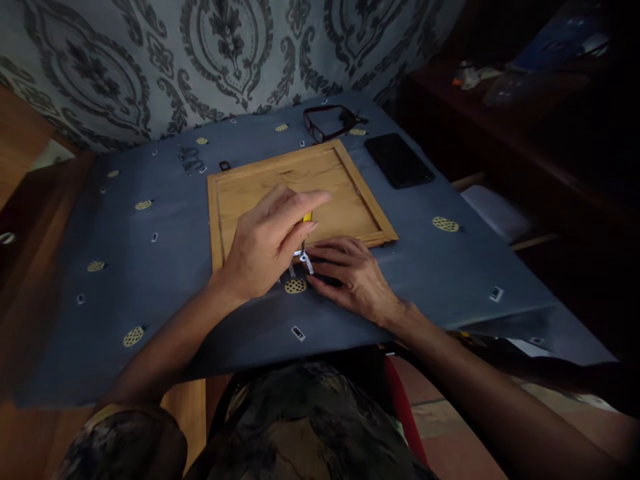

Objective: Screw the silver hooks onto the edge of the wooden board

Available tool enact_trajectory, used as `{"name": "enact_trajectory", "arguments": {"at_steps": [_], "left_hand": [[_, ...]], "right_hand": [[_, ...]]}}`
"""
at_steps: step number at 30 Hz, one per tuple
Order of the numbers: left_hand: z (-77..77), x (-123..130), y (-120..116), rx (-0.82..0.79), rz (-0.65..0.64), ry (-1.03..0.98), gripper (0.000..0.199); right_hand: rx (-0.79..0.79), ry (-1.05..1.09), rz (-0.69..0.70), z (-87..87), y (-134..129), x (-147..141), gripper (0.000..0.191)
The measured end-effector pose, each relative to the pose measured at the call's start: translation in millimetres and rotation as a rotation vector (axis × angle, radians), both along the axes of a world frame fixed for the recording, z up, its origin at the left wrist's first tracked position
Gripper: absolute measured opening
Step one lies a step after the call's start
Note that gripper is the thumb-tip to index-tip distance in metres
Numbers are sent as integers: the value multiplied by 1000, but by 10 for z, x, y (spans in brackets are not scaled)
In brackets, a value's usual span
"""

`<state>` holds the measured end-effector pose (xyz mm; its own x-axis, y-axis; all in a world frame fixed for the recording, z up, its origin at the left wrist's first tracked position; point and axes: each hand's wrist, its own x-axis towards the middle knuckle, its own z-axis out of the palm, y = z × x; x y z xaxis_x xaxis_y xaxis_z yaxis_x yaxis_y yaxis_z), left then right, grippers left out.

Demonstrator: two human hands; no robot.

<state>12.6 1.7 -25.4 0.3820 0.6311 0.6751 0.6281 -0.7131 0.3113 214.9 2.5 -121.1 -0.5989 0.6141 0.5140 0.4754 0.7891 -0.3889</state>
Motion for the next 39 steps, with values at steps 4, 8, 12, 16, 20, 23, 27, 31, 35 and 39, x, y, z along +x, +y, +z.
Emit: {"name": "enact_trajectory", "arguments": {"at_steps": [4, 8, 12, 16, 20, 23, 27, 31, 35, 39], "left_hand": [[32, -2, -8, -30, -37, -3, 27], [21, -13, 1, -75, -41, 5, 31], [-4, -14, 7, -96, -49, -3, 32], [-7, 8, 5, -48, -17, -22, 27], [-2, 20, 3, 9, 23, -20, 23], [5, 10, -2, -14, 2, -13, 25], [26, -16, -9, -83, -12, -4, 30], [39, -20, -2, -81, -14, 13, 26], [15, 0, 12, -12, 15, -10, 21], [-10, 10, 10, 6, 27, -14, 22]], "right_hand": [[28, 5, 4, -8, 4, 3, 14], [40, 13, 9, -16, 5, 7, 14], [33, -1, 12, -2, -1, 8, 14], [25, 11, 22, 7, -2, 8, 14], [-2, 9, 19, -2, 0, 6, 15], [-6, 12, 14, -7, 0, 4, 16], [-11, 12, 11, -9, -1, 2, 16], [-12, 17, 4, -6, -1, 3, 14], [7, 15, 9, -5, 2, 4, 15], [3, 14, 11, -10, 4, 4, 16]]}}
